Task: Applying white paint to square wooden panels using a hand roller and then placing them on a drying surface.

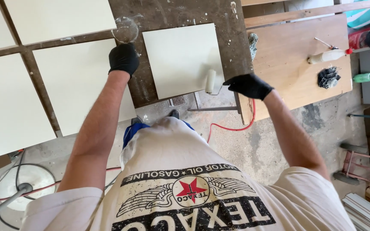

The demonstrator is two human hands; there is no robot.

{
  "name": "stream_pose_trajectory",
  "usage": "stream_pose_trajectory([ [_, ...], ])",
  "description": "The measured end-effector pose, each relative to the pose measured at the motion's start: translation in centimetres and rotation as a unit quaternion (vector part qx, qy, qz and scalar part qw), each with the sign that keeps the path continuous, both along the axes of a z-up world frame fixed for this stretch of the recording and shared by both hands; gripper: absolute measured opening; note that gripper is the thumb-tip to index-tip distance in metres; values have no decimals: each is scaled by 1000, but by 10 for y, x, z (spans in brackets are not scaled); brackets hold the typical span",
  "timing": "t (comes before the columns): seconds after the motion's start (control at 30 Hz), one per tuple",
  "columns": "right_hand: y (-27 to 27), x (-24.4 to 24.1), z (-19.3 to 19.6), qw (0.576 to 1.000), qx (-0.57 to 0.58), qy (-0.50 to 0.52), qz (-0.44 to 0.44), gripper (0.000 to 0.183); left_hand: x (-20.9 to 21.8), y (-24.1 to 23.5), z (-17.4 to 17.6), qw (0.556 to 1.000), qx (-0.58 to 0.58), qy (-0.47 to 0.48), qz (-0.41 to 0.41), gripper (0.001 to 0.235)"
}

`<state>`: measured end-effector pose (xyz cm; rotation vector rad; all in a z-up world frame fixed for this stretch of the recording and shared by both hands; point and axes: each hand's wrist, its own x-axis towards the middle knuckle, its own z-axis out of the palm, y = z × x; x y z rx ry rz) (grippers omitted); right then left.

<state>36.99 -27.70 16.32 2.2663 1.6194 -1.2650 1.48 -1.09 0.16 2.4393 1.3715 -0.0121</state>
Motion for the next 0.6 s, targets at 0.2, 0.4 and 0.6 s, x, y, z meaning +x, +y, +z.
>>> stream_pose_trajectory([
  [0.2, -52, -121, -71, 920, 381, -31, 86, 37, 0, 9, -24, 1000, -7, -22, 4, 21],
  [0.4, -66, -214, -102, 937, 321, -107, -83, 45, -3, 18, -51, 997, 50, -30, -43, 22],
  [0.6, 0, -236, -121, 937, 315, -107, -109, 44, -7, 19, -36, 998, 2, -51, -48, 22],
])
